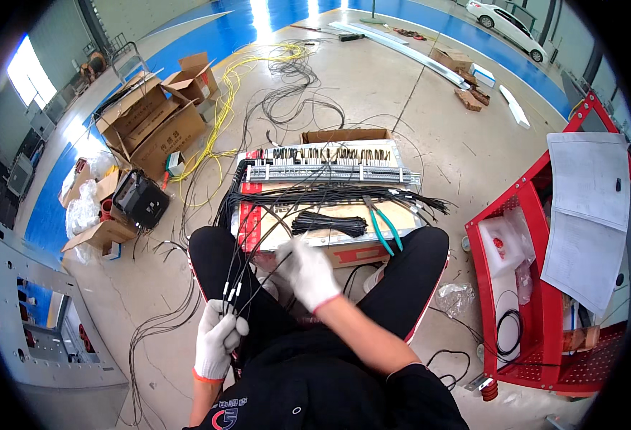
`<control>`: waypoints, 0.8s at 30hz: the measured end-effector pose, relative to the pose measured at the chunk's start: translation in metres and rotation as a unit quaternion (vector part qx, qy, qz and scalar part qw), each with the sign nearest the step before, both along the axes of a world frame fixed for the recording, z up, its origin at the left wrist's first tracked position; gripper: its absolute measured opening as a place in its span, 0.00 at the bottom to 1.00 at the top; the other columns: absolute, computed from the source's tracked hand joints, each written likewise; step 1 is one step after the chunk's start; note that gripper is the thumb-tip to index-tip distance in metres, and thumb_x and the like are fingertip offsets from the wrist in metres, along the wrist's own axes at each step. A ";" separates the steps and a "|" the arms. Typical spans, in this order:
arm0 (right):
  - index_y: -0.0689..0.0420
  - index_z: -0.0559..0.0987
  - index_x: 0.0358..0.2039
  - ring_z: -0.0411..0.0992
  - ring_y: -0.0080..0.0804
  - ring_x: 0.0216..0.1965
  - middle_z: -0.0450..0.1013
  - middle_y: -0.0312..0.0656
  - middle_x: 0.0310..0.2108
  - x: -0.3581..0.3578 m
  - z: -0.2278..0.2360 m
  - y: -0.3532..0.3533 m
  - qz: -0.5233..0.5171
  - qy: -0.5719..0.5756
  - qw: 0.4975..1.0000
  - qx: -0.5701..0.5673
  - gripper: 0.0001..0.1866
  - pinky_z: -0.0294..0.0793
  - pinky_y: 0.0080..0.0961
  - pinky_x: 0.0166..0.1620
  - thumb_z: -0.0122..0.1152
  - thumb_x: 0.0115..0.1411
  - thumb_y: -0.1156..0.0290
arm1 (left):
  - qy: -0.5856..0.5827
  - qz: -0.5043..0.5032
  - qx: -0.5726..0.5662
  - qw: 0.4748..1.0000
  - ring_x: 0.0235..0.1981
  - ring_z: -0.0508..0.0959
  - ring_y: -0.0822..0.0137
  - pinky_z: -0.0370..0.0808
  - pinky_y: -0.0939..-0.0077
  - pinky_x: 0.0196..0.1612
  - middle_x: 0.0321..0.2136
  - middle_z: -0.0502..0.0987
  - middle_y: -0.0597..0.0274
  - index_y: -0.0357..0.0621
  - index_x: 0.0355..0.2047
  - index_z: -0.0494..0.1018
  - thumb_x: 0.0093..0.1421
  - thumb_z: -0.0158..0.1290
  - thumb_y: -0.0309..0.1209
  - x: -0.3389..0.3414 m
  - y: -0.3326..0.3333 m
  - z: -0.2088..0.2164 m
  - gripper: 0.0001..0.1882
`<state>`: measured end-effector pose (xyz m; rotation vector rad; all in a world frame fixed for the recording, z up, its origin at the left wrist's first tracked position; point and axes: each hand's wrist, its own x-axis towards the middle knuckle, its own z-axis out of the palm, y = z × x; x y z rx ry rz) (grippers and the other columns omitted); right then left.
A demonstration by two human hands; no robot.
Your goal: The person sits on the floor and organizes a bundle of black wires. They pick up individual wires, straighten them, and place them into a neat pile on a cardboard box. The person uses a pair of pliers to cut a wire tie and continues bundling the wires.
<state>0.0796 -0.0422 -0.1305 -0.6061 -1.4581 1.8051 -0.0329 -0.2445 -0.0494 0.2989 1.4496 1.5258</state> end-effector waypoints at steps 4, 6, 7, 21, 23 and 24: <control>0.56 0.74 0.34 0.73 0.28 0.30 0.75 0.36 0.30 0.007 -0.018 0.103 -0.147 0.260 0.862 -0.410 0.10 0.76 0.25 0.37 0.51 0.70 0.65 | -0.058 -0.042 0.025 0.997 0.11 0.55 0.83 0.50 0.85 0.14 0.24 0.78 0.53 0.40 0.40 0.65 0.67 0.43 0.25 -0.013 -0.012 0.013 0.03; 0.54 0.75 0.32 0.73 0.28 0.29 0.74 0.34 0.26 -0.001 0.009 0.075 -0.071 0.252 0.865 -0.429 0.10 0.76 0.26 0.35 0.51 0.70 0.65 | -0.027 -0.027 0.001 0.999 0.12 0.56 0.83 0.52 0.85 0.15 0.25 0.78 0.53 0.40 0.40 0.65 0.68 0.43 0.26 -0.012 -0.008 0.016 0.04; 0.54 0.76 0.32 0.73 0.29 0.30 0.73 0.35 0.26 -0.002 0.006 0.049 0.041 0.050 0.995 -0.075 0.07 0.75 0.27 0.37 0.54 0.66 0.66 | -0.009 -0.024 -0.008 1.000 0.12 0.56 0.83 0.52 0.85 0.15 0.25 0.79 0.53 0.39 0.40 0.65 0.68 0.42 0.27 -0.011 -0.003 0.017 0.04; 0.55 0.76 0.33 0.77 0.27 0.34 0.77 0.37 0.31 -0.024 0.014 0.036 -0.075 0.325 0.811 -0.481 0.02 0.76 0.28 0.37 0.56 0.65 0.75 | 0.084 0.001 -0.011 0.996 0.12 0.57 0.83 0.54 0.85 0.16 0.22 0.77 0.55 0.39 0.39 0.64 0.67 0.44 0.25 -0.005 -0.015 0.015 0.03; 0.55 0.78 0.35 0.75 0.25 0.32 0.77 0.35 0.32 -0.019 -0.017 0.103 -0.152 0.327 0.791 -0.494 0.08 0.75 0.22 0.37 0.57 0.68 0.66 | 0.114 -0.010 -0.019 0.993 0.12 0.58 0.82 0.54 0.86 0.16 0.20 0.77 0.55 0.39 0.40 0.64 0.66 0.42 0.23 -0.012 -0.022 0.018 0.03; 0.52 0.78 0.33 0.73 0.23 0.29 0.76 0.32 0.27 -0.017 -0.026 0.134 -0.170 0.294 0.800 -0.494 0.10 0.75 0.20 0.34 0.55 0.69 0.63 | 0.133 -0.010 -0.028 0.991 0.12 0.58 0.82 0.55 0.86 0.16 0.20 0.77 0.55 0.39 0.40 0.63 0.66 0.42 0.23 -0.013 -0.023 0.019 0.04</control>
